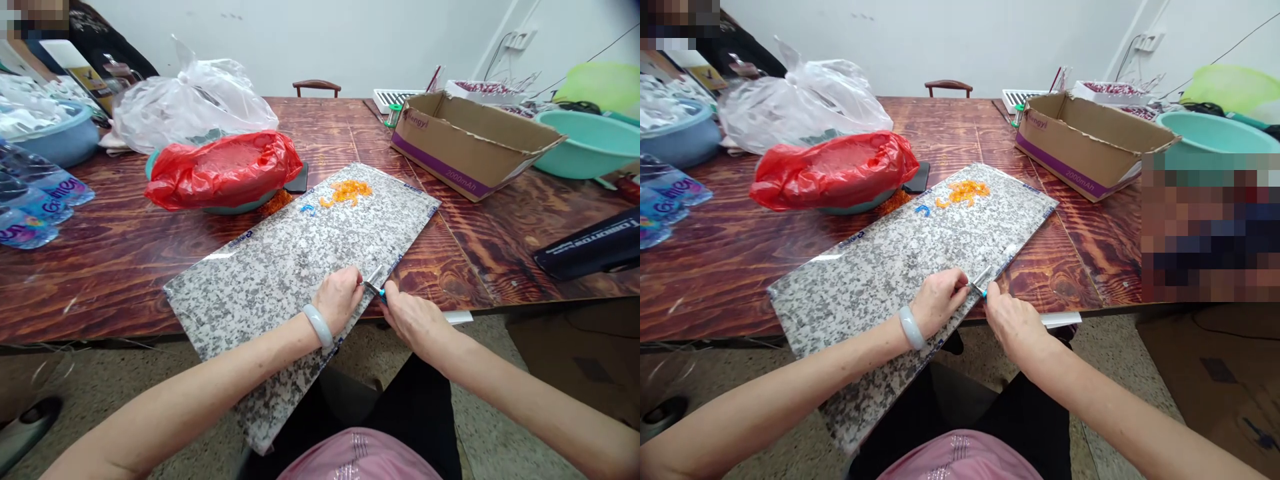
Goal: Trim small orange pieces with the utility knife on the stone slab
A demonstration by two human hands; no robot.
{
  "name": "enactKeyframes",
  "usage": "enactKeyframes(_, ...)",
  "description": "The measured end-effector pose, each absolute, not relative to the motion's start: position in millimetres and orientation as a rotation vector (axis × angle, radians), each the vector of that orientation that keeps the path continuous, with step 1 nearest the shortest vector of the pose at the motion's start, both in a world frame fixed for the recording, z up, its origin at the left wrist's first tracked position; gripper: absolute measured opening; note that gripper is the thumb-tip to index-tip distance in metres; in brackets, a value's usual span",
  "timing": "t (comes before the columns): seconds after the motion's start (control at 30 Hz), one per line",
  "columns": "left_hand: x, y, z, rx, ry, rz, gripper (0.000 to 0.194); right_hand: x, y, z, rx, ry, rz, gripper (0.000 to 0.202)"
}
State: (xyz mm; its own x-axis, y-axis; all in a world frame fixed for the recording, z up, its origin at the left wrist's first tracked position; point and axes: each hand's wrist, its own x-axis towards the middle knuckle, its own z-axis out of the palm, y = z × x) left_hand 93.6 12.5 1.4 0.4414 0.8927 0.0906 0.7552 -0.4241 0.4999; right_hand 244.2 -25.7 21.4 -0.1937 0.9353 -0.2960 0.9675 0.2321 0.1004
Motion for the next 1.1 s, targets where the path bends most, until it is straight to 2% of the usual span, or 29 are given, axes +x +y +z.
enactKeyframes(0.37, 78, 10, 21, 2.481, 1.368, 0.061, 0.009, 235, -18, 10, 1.787, 2.096, -0.143, 0.008)
enactKeyframes(0.67, 59, 36, 16, 2.639, 1.550, -0.032, 0.018, 239, -20, 15, 1.814, 2.231, -0.259, 0.011)
enactKeyframes(0.77, 29, 48, 21, 2.542, 1.760, 0.092, 0.016, 239, -22, 15, 1.822, 2.260, -0.281, 0.013)
enactKeyframes(0.93, 32, 22, 23, 2.394, 1.457, 0.316, 0.014, 247, -21, 20, 1.828, 2.336, -0.359, 0.017)
enactKeyframes(1.1, 71, 4, 13, 2.383, 1.372, 0.420, 0.013, 272, -19, 26, 1.946, 2.553, -0.608, 0.016)
